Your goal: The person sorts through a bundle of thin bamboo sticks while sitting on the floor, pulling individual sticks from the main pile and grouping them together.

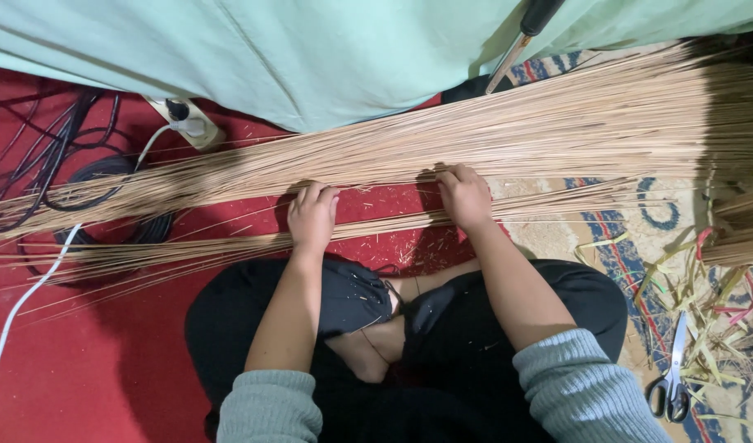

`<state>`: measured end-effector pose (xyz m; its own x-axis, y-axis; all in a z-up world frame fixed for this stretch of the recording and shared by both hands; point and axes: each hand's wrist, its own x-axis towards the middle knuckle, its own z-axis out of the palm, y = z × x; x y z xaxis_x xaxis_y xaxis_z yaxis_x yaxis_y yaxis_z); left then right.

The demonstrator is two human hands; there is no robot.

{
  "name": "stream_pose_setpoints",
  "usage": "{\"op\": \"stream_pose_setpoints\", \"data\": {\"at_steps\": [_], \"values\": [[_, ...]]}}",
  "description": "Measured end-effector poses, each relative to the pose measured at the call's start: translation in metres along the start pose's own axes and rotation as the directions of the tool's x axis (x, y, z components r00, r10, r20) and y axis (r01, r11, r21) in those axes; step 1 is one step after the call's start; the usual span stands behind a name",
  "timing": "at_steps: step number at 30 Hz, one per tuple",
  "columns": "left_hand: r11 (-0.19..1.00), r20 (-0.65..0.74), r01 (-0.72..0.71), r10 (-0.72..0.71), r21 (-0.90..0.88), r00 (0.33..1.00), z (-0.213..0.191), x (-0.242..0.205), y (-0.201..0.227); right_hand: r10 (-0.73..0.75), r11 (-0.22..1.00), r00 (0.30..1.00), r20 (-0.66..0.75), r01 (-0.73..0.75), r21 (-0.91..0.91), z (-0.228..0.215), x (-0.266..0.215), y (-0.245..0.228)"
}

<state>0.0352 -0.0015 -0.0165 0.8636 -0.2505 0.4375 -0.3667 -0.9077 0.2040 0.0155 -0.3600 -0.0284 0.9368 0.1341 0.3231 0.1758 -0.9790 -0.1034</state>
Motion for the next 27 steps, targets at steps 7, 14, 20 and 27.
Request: {"op": "stream_pose_setpoints", "data": {"at_steps": [7,14,20,27], "values": [[0.999,0.019,-0.012,0.011,0.034,1.0,0.029,0.012,-0.008,-0.062,0.996,0.998,-0.009,0.063,0.058,-0.003,0.028,-0.021],[0.998,0.075,0.003,-0.007,0.056,0.997,0.034,0.018,-0.003,-0.033,0.997,0.999,0.02,0.032,0.066,0.01,0.031,-0.021],[0.997,0.015,0.003,-0.005,0.078,1.0,0.018,0.022,0.006,-0.106,0.988,0.993,-0.053,0.111,0.106,0.005,0.035,-0.022],[0.943,-0.063,-0.329,0.325,-0.056,0.943,-0.033,0.028,0.058,-0.326,0.857,0.928,-0.179,0.37,0.36,-0.032,0.034,-0.083]]}}
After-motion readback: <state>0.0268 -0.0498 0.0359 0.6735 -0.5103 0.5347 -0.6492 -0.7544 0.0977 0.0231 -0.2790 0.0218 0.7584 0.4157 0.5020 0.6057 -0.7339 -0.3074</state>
